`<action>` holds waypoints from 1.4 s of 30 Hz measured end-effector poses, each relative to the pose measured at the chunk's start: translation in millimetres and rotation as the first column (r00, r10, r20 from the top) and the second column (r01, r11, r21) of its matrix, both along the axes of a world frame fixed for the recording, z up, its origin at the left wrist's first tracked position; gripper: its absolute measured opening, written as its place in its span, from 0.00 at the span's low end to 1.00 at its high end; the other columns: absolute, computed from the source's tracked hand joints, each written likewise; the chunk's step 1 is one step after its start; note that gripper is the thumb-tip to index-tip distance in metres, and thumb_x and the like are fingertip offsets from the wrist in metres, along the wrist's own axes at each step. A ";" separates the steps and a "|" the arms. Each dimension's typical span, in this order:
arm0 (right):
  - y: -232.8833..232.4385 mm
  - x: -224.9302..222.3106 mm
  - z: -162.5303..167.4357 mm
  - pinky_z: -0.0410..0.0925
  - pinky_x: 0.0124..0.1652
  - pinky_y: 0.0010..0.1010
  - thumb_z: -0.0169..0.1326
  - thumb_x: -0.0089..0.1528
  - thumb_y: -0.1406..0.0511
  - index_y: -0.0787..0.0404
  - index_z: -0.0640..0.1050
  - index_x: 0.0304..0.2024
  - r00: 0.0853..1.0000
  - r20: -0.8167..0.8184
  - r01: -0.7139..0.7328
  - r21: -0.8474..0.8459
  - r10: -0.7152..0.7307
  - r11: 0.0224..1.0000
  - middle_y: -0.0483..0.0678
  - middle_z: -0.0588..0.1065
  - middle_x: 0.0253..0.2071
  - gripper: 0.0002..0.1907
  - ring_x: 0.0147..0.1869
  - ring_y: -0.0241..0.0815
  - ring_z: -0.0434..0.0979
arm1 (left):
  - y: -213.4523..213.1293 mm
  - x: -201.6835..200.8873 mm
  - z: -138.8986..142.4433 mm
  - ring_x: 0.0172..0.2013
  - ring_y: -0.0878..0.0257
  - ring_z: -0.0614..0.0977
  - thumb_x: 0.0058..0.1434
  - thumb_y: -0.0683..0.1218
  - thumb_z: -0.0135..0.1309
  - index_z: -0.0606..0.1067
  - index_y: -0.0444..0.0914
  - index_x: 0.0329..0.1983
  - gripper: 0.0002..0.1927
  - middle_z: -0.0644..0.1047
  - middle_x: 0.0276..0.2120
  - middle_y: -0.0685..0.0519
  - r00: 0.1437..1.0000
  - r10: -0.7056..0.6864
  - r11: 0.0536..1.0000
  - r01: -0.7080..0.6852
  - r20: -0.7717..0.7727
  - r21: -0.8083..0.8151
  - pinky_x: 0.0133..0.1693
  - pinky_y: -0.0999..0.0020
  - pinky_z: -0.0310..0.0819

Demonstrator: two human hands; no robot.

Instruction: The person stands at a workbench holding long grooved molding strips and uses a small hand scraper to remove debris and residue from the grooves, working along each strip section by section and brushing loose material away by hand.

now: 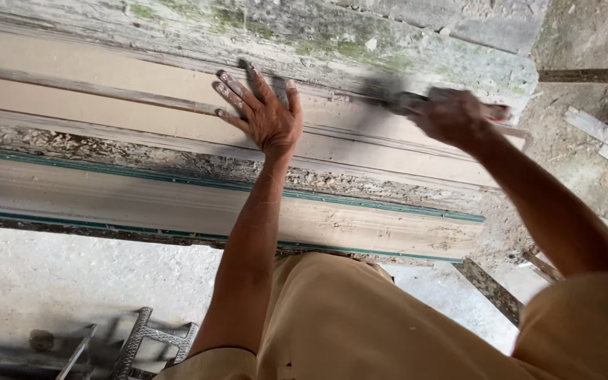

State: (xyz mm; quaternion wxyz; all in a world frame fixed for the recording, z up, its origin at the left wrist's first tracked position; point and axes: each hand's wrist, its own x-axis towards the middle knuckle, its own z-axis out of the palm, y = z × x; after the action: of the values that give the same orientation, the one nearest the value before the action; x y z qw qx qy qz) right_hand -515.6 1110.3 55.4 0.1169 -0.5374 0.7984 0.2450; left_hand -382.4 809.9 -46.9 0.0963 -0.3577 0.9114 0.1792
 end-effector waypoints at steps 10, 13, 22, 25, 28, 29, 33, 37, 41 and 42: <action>-68.9 10.1 -28.0 0.57 0.10 0.20 0.35 0.76 0.47 0.45 0.63 0.71 0.989 0.135 0.067 -0.092 -0.054 0.994 0.47 0.71 0.22 0.24 0.16 0.31 0.59 | -1.4 0.5 5.2 0.74 0.35 0.28 0.70 0.74 0.26 0.46 0.42 0.82 0.46 0.34 0.76 0.30 1.000 -0.011 0.999 0.011 0.003 0.040 0.65 0.23 0.14; -33.1 7.0 -3.5 0.57 0.09 0.20 0.36 0.77 0.47 0.41 0.58 0.78 1.000 -0.008 -0.014 -0.093 0.013 0.996 0.51 0.72 0.25 0.28 0.13 0.28 0.56 | -3.1 0.6 9.7 0.74 0.36 0.28 0.69 0.73 0.26 0.47 0.43 0.81 0.46 0.34 0.76 0.30 1.000 -0.002 0.998 0.003 -0.009 0.064 0.66 0.25 0.13; -52.1 21.3 -12.7 0.61 0.08 0.22 0.34 0.76 0.47 0.40 0.62 0.71 0.994 0.047 0.096 -0.038 -0.094 0.995 0.55 0.78 0.36 0.22 0.15 0.32 0.65 | -3.9 1.7 17.3 0.75 0.40 0.27 0.69 0.76 0.26 0.40 0.42 0.83 0.50 0.31 0.77 0.33 0.995 -0.028 0.999 0.025 0.091 0.039 0.66 0.28 0.12; -45.4 23.7 -10.5 0.62 0.10 0.22 0.34 0.78 0.47 0.41 0.63 0.72 0.996 0.037 0.081 -0.017 -0.080 0.997 0.55 0.78 0.35 0.22 0.16 0.32 0.68 | -27.2 10.7 18.8 0.75 0.48 0.25 0.70 0.78 0.31 0.33 0.43 0.83 0.52 0.26 0.79 0.41 0.980 -0.070 0.996 0.057 -0.188 -0.075 0.70 0.29 0.11; -1.2 22.5 15.0 0.63 0.13 0.23 0.35 0.75 0.44 0.38 0.66 0.71 0.994 -0.050 0.093 -0.082 -0.097 0.992 0.52 0.78 0.35 0.25 0.20 0.31 0.69 | -84.4 23.2 21.4 0.76 0.44 0.21 0.71 0.81 0.39 0.24 0.44 0.81 0.59 0.19 0.77 0.42 0.950 0.003 0.950 -0.100 -0.312 -0.295 0.69 0.25 0.14; 7.3 22.4 20.5 0.63 0.15 0.25 0.36 0.73 0.43 0.36 0.67 0.68 0.980 0.017 0.199 -0.056 -0.198 0.979 0.51 0.78 0.35 0.24 0.23 0.33 0.70 | -102.0 26.9 22.1 0.75 0.39 0.21 0.70 0.82 0.40 0.24 0.43 0.81 0.60 0.19 0.75 0.37 0.983 0.059 0.986 -0.085 -0.172 -0.146 0.67 0.22 0.15; -28.6 20.6 7.9 0.62 0.13 0.21 0.40 0.79 0.52 0.41 0.68 0.70 0.997 0.061 -0.025 -0.315 0.046 0.949 0.46 0.80 0.44 0.18 0.26 0.36 0.73 | -135.2 23.7 25.1 0.71 0.24 0.21 0.63 0.82 0.44 0.24 0.44 0.79 0.64 0.19 0.72 0.25 0.991 0.086 0.957 -0.112 0.107 0.269 0.63 0.17 0.17; -119.8 14.9 -19.5 0.57 0.08 0.14 0.45 0.69 0.60 0.31 0.62 0.68 0.830 -0.334 -0.430 0.125 0.446 0.894 0.33 0.65 0.72 0.25 0.50 0.36 0.76 | -141.6 26.5 29.5 0.70 0.19 0.22 0.61 0.80 0.47 0.21 0.46 0.78 0.65 0.20 0.73 0.28 0.989 0.008 0.923 -0.062 0.145 0.379 0.62 0.15 0.19; -108.2 14.1 -1.9 0.62 0.11 0.18 0.35 0.74 0.50 0.41 0.63 0.73 0.997 -0.008 -0.079 0.050 0.079 0.996 0.48 0.75 0.36 0.25 0.23 0.31 0.69 | -150.6 28.3 28.7 0.72 0.21 0.29 0.60 0.81 0.47 0.17 0.45 0.77 0.69 0.26 0.73 0.25 1.000 -0.017 0.853 0.003 0.022 0.522 0.65 0.18 0.23; -97.4 14.5 7.0 0.63 0.12 0.19 0.33 0.75 0.47 0.44 0.64 0.74 0.997 0.077 0.017 0.049 -0.021 0.999 0.52 0.77 0.28 0.27 0.17 0.30 0.68 | -153.0 27.5 27.8 0.72 0.21 0.32 0.60 0.82 0.47 0.16 0.44 0.76 0.70 0.29 0.72 0.23 0.996 -0.019 0.825 0.062 -0.083 0.561 0.66 0.21 0.28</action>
State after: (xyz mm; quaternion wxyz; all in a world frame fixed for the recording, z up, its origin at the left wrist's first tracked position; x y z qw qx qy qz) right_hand -501.1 1013.0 62.4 0.1631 -0.5359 0.7922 0.2422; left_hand -354.9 656.9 -19.1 0.1674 -0.2872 0.8284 0.4508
